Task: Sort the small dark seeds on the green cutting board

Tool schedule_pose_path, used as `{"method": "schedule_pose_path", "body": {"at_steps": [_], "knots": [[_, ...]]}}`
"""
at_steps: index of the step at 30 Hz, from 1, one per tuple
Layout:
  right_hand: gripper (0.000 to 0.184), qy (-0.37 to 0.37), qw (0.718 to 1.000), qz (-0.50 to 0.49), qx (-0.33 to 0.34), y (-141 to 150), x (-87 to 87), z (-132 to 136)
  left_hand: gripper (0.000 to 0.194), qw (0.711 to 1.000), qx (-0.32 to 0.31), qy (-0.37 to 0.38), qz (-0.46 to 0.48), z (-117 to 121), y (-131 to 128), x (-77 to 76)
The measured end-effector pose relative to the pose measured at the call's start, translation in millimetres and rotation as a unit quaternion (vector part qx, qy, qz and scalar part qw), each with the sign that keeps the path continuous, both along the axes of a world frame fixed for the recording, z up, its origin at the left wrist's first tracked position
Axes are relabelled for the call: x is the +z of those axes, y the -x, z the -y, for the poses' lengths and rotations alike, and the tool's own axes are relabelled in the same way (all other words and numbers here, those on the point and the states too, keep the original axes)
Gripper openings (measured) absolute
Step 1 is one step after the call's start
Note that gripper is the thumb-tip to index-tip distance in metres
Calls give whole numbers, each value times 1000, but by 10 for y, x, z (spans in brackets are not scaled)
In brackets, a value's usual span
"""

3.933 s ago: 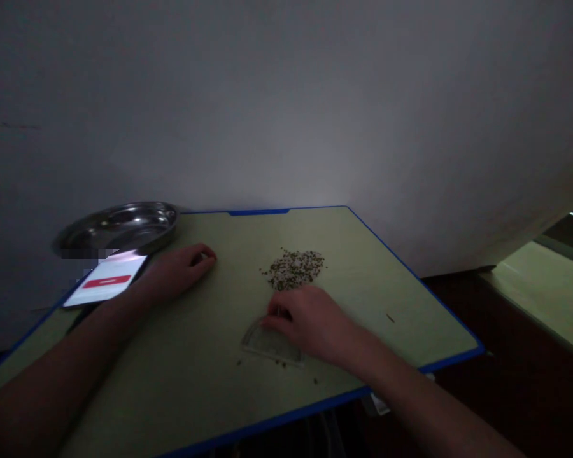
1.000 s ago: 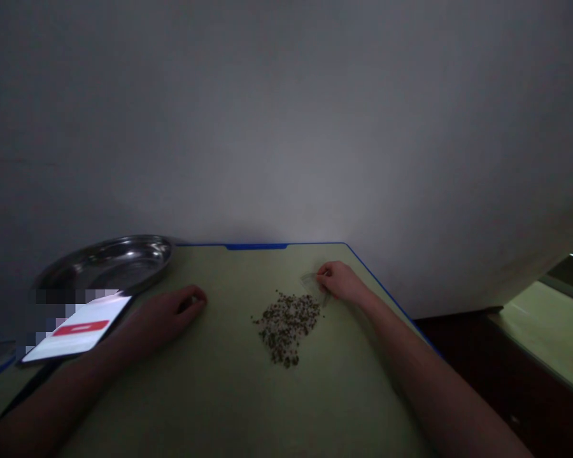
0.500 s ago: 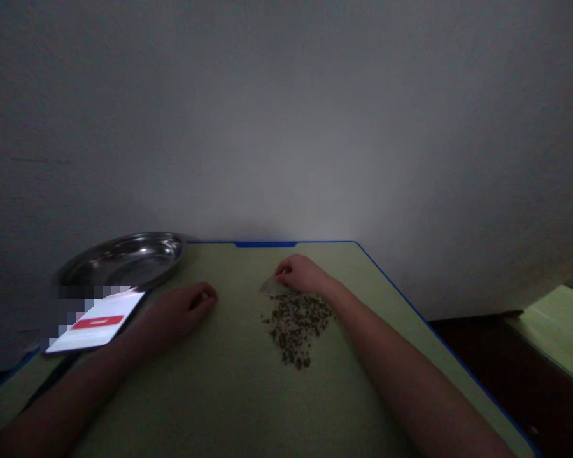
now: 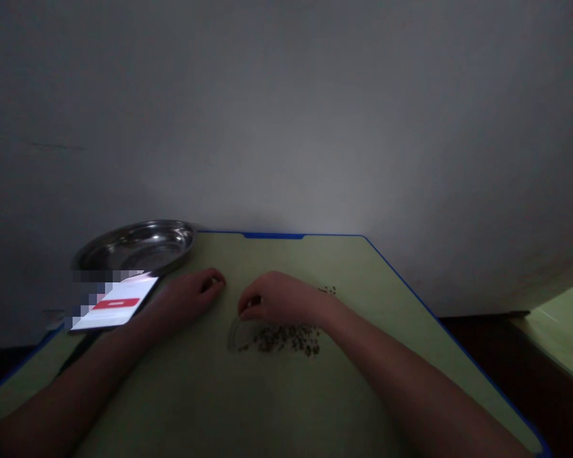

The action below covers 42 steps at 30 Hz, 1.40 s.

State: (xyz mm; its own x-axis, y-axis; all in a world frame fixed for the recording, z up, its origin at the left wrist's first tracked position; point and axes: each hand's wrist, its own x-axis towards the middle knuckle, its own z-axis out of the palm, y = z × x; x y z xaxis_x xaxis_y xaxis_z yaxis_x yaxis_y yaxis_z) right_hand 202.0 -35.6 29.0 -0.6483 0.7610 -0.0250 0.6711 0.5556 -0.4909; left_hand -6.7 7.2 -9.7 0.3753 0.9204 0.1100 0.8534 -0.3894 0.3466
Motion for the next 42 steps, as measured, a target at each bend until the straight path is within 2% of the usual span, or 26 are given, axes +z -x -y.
{"method": "schedule_pose_path", "body": {"at_steps": [4, 13, 20, 25, 29, 36, 42], "knots": [[17, -10, 1000, -19, 18, -28, 27, 185, 34, 1000, -6, -6, -7, 5, -9, -11], [15, -34, 989, -58, -135, -307, 89, 365, 33, 1000, -7, -3, -2, 13, -20, 0], [17, -11, 982, -70, -177, -486, 31, 511, 32, 1000, -2, -2, -11, 20, -20, -3], [14, 3, 985, -53, -162, -606, 31, 585, 32, 1000, -6, -5, -12, 16, -14, -16], [13, 41, 989, -41, -133, -623, 43, 619, 32, 1000, -6, -1, -12, 20, -18, -8], [11, 34, 994, -6, -103, -429, -21, 668, 31, 1000, -12, 1, 0, 32, -15, -13], [10, 8, 993, 5, -120, -301, -97, 683, 32, 1000, -14, -5, 0, 32, -10, -30]]}}
